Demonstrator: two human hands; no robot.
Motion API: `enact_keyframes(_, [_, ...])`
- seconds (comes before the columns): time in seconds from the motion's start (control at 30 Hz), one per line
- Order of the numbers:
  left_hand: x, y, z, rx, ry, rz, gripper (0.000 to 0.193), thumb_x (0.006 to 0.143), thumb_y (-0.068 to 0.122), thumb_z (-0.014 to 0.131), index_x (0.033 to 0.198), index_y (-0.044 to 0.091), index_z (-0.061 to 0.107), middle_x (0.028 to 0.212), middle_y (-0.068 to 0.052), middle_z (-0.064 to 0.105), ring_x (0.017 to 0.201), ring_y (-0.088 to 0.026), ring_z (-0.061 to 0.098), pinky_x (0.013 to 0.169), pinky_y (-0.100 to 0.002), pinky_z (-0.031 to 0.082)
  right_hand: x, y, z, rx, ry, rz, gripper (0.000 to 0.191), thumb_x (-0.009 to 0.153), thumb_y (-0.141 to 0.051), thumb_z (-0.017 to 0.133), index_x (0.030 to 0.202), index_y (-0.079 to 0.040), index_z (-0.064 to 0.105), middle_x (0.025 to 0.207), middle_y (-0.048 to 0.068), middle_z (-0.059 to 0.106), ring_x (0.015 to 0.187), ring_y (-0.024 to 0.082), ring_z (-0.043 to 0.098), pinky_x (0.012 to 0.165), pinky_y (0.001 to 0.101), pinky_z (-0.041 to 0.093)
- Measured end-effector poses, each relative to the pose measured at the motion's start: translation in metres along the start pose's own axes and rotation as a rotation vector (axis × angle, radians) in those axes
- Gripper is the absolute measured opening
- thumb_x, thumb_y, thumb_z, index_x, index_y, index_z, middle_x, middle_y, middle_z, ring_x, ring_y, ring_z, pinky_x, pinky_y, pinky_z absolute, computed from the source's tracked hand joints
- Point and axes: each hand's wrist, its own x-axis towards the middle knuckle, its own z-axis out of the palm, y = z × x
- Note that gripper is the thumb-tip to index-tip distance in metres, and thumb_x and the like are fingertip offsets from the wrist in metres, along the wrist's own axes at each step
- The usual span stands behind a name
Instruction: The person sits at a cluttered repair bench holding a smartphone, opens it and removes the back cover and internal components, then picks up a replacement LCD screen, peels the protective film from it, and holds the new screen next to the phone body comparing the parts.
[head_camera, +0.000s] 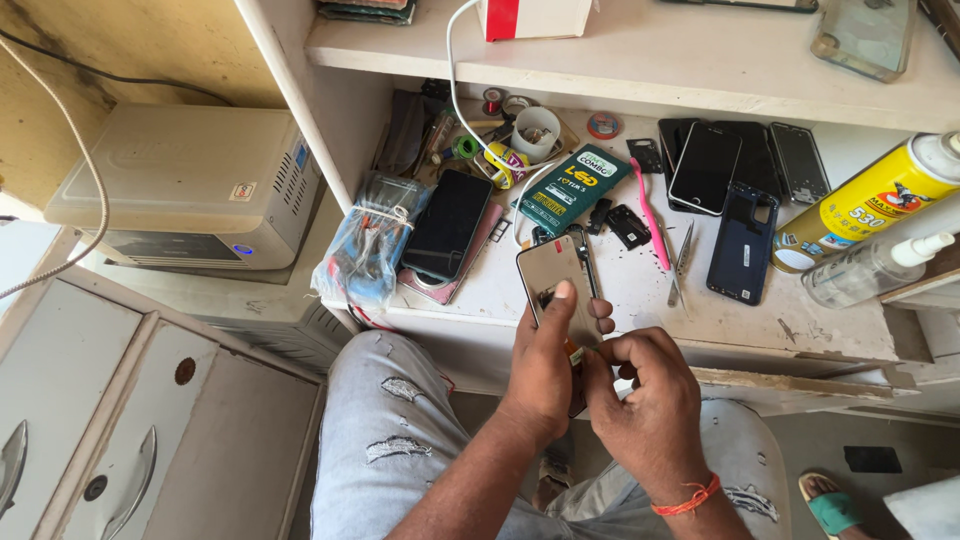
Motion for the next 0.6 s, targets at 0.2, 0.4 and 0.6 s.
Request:
enact_keyframes(0.2, [-0.002,-0.009,-0.006,0.071,-0.041,0.109,0.059,0.099,0.058,0.046,0.125,0.006,0.053,0.106,-0.007,0.063,0.095,-0.018,0.061,0.079,-0.037,0.055,0.005,0.000,0.002,-0.022,0.007,0.033,0.012,0.078,-0.006,0.080,0.078,-0.002,0.069,0.076,0.005,0.067,0.062,0.016,0.064,0.058,0.0310,0.052])
enact_keyframes(0.4, [0.001,-0.015,-0.008,0.071,-0.043,0.208,0.058,0.100,0.058,0.047,0.121,0.004,0.054,0.101,-0.008,0.062,0.088,-0.018,0.059,0.072,-0.033,0.052,0.003,-0.010,0.004,-0.105,0.063,0.030,0.013,0.074,-0.006,0.083,0.075,-0.004,0.071,0.076,0.004,0.067,0.061,0.019,0.063,0.057,0.0323,0.051])
enact_keyframes(0.6, [0.004,-0.017,-0.010,-0.011,0.007,0.095,0.058,0.101,0.057,0.048,0.117,0.002,0.057,0.097,-0.009,0.063,0.086,-0.019,0.062,0.072,-0.033,0.055,-0.001,-0.013,0.001,-0.170,0.135,-0.237,0.015,0.072,-0.004,0.083,0.079,-0.005,0.069,0.080,0.005,0.064,0.073,0.023,0.066,0.065,0.0362,0.053])
